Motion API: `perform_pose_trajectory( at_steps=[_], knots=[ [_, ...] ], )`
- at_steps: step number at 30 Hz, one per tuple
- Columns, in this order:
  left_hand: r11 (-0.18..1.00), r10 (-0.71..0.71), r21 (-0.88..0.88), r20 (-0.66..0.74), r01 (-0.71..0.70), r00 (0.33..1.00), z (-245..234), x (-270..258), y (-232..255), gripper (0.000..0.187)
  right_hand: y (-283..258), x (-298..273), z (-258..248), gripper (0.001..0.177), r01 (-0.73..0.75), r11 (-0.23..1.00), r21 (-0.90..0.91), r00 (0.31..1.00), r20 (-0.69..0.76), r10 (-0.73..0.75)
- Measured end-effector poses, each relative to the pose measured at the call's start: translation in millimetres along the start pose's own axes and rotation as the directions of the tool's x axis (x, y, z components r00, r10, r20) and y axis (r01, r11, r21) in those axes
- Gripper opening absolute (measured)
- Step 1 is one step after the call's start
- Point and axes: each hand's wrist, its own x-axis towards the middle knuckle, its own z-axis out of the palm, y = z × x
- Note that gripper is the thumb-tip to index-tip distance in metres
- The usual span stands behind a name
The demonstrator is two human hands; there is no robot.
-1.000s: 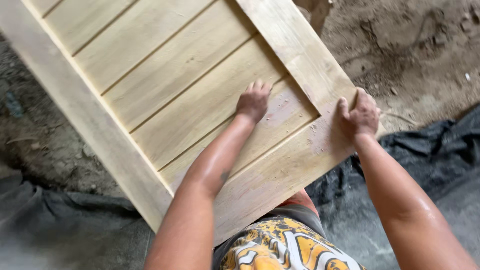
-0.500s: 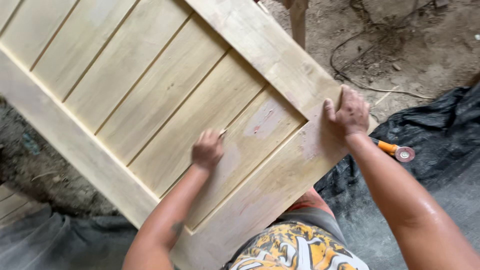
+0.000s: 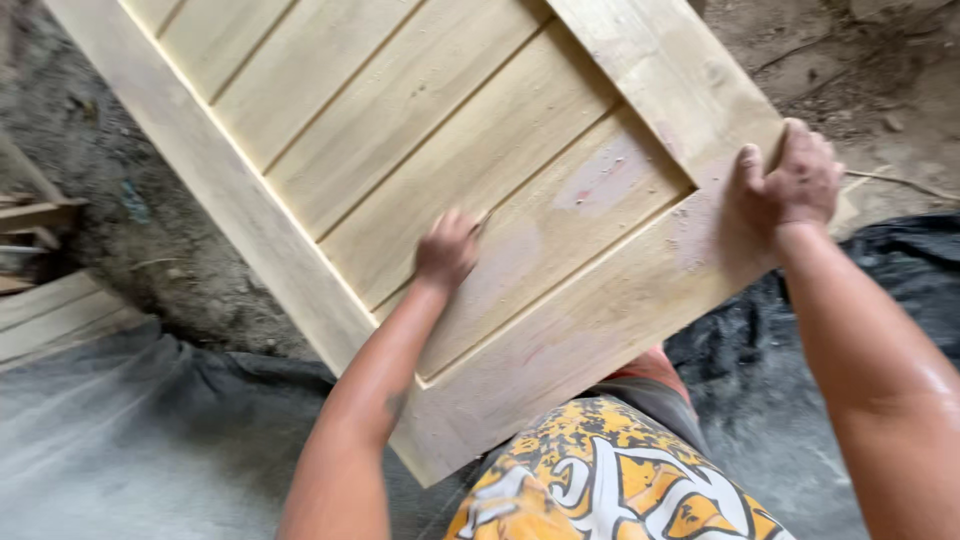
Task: The person sands a wooden door panel by hand using a small piece of sandpaper, repeatedly rubbing the wood surface and the interior grooves.
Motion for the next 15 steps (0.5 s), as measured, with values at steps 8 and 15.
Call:
perform_pose_trajectory(
  at_steps=[8, 15],
  knots=[
    [0.997, 0.01, 0.08, -0.02, -0.008, 1.0, -38, -42, -20, 0.008, -9, 4, -9, 0.06, -0.03, 0.999, -0.034, 0.999, 0.025, 0.031],
    [0.994, 0.108, 0.006, -0.066, -0.108, 0.992, 85, 169, 118, 0.009, 20, 4, 21, 0.07, 0.067, 0.997, -0.039, 0.992, -0.104, -0.07]
  ],
)
